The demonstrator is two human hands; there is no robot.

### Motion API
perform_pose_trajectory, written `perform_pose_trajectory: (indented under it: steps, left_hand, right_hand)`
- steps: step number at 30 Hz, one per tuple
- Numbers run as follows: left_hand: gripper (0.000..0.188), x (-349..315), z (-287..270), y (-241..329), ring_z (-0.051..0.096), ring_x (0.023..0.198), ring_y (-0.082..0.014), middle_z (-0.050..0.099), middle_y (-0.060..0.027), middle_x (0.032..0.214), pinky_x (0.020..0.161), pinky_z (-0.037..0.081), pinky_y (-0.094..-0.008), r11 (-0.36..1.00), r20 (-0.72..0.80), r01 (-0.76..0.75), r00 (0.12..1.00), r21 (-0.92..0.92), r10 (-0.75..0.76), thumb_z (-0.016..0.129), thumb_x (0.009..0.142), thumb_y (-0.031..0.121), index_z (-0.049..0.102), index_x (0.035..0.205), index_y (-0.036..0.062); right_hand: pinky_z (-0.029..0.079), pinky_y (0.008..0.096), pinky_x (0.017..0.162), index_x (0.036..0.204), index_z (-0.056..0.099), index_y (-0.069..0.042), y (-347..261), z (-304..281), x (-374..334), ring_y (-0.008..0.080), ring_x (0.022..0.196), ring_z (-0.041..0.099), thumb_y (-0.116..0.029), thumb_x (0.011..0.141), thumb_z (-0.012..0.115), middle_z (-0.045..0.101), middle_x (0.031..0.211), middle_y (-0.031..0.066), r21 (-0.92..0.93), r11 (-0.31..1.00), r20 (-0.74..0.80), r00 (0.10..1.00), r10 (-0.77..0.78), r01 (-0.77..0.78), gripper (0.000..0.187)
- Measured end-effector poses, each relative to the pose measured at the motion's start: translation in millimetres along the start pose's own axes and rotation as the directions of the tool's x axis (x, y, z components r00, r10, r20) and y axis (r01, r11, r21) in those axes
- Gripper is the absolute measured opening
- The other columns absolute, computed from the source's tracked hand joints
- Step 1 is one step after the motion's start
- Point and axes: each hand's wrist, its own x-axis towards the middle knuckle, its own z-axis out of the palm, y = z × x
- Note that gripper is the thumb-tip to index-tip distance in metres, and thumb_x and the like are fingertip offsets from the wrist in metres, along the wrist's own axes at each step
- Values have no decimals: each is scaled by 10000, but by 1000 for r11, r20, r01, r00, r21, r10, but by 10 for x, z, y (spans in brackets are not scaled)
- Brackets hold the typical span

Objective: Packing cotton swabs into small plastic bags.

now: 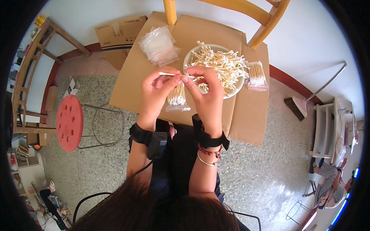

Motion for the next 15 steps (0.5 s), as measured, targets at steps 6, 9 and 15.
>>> perform_pose_trajectory:
  steps: [6, 9, 15]
  left_hand:
    - [139, -22, -37, 89, 597, 856, -118, 644, -58, 923, 740, 470, -260, 992, 6, 98, 995, -74, -97, 686, 828, 32, 636, 955, 5]
    - [123, -19, -52, 108, 595, 836, -124, 645, -58, 918, 721, 474, -262, 992, 22, 115, 993, -58, -114, 673, 839, 30, 636, 953, 4]
    - [327, -151, -236, -110, 603, 789, -264, 606, -88, 792, 676, 468, -347, 614, 210, 27, 928, 789, -309, 817, 621, 161, 588, 824, 47]
  right_hand:
    - [461, 232, 741, 943, 659, -5, -59, -35, -36, 100, 818, 599, -81, 845, 679, 672, 895, 38, 236, 949, 98, 977, 188, -207, 125]
    - [470, 224, 765, 937, 654, 10, -27, -67, -46, 93, 825, 600, -61, 845, 679, 670, 912, 50, 329, 914, 129, 970, 206, -238, 119]
    - [494, 242, 709, 862, 611, 1, -2, -129, -18, 113, 820, 617, -33, 844, 673, 671, 910, 95, 436, 873, -73, 959, 275, -217, 73]
